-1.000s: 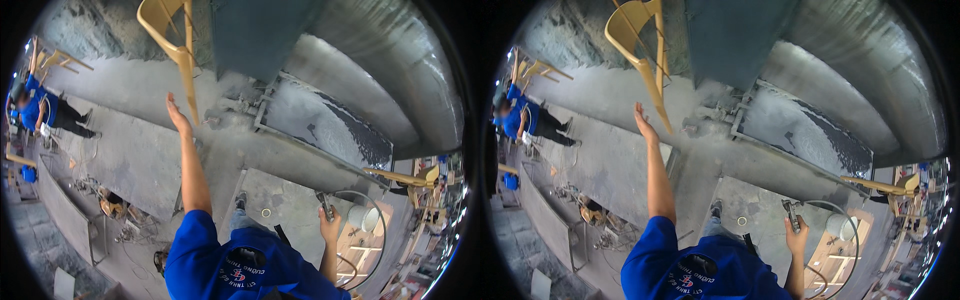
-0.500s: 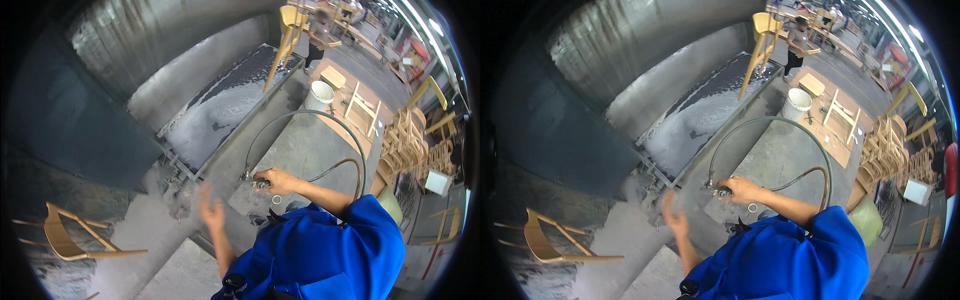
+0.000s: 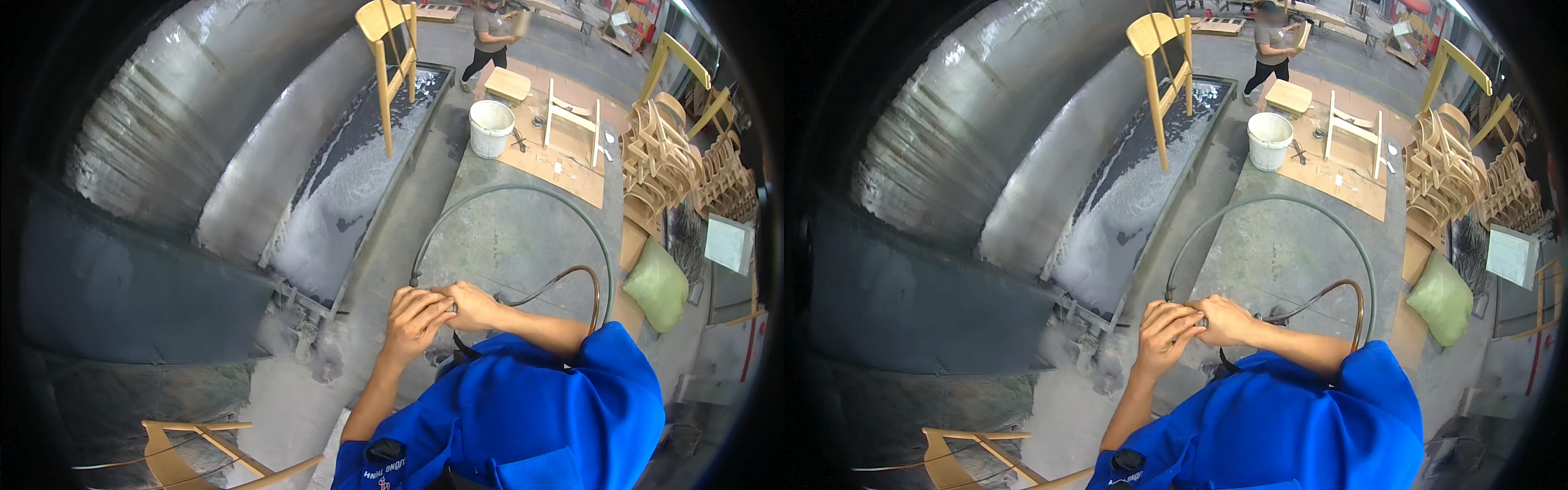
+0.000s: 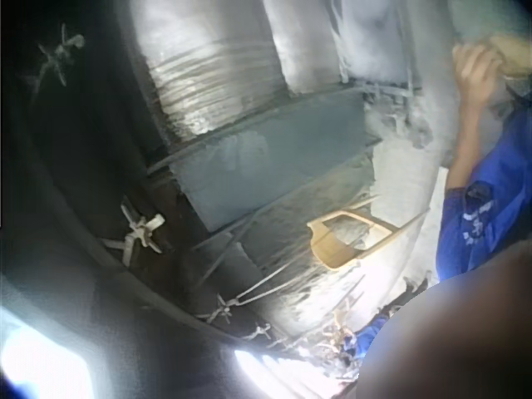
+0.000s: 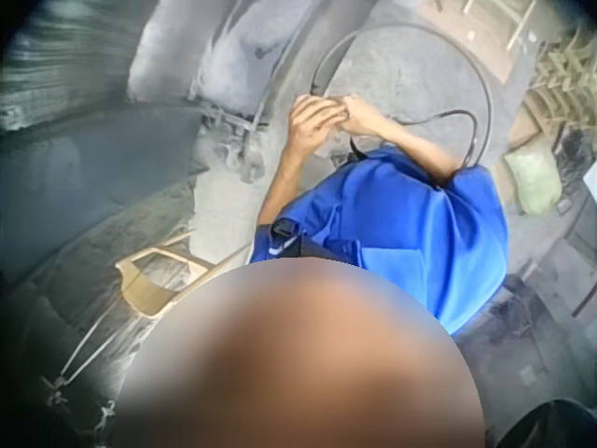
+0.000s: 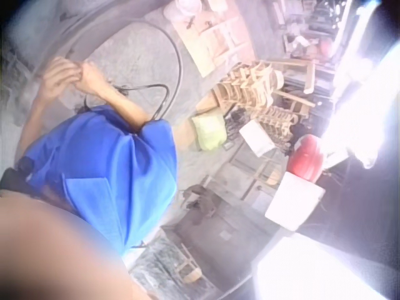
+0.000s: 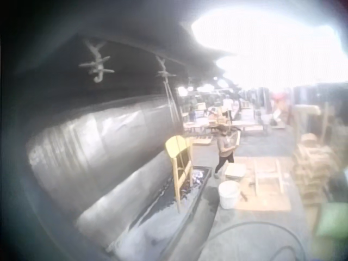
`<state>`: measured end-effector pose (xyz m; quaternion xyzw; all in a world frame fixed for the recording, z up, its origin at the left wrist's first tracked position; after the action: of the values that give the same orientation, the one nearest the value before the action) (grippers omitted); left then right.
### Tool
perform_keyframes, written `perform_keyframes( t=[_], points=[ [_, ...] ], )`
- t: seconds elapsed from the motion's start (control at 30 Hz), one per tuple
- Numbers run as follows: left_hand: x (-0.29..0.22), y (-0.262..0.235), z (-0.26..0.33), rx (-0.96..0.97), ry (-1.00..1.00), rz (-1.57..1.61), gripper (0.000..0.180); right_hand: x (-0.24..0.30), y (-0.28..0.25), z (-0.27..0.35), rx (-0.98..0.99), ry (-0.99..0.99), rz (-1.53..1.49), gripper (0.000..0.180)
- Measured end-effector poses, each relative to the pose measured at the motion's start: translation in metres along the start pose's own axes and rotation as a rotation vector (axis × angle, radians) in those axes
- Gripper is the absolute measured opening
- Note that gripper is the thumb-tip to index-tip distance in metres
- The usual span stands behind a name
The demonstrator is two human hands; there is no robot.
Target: The person sprays a wooden chair with a spray gun, rotating it to cover all sides. The chair is suspended by strings, and the person adjusts its position while spraying.
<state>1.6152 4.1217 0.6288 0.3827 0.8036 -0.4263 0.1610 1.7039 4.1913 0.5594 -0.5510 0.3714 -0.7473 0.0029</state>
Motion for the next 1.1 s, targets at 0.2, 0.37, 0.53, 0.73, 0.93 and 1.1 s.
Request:
perform_keyframes(
  t=[0.2,0.37,0.53,0.73,0.93,1.1],
  points=[
    [-0.033,0.070,-0.099,0.127,0.131,-0.200,0.021,-0.043,-0.108,0.005,-0.131,-0.152,0.014,0.029],
    [-0.060,0.146,-0.190,0.171,0.272,-0.396,0.020,-0.088,-0.219,0.009,-0.232,-0.289,-0.021,0.027],
    [-0.069,0.200,-0.267,0.152,0.364,-0.405,0.018,-0.123,-0.309,0.008,-0.272,-0.338,-0.090,0.028],
    [-0.066,0.228,-0.327,0.110,0.433,-0.516,0.018,-0.137,-0.375,-0.013,-0.307,-0.450,-0.120,0.024],
    [-0.035,0.224,-0.387,0.014,0.451,-0.587,0.016,-0.135,-0.426,-0.070,-0.299,-0.567,-0.267,0.027],
    [0.011,0.210,-0.441,-0.093,0.521,-0.611,0.021,-0.133,-0.467,-0.137,-0.247,-0.658,-0.254,0.032]
  ],
)
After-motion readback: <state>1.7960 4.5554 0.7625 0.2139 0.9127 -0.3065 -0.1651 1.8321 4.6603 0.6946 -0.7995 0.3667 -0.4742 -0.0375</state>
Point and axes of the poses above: each hand's wrist, its own z-axis away from the middle knuckle, its own y-axis out of the palm, x = y × z, the point moved 8 cm from there along -z, towards the middle knuckle
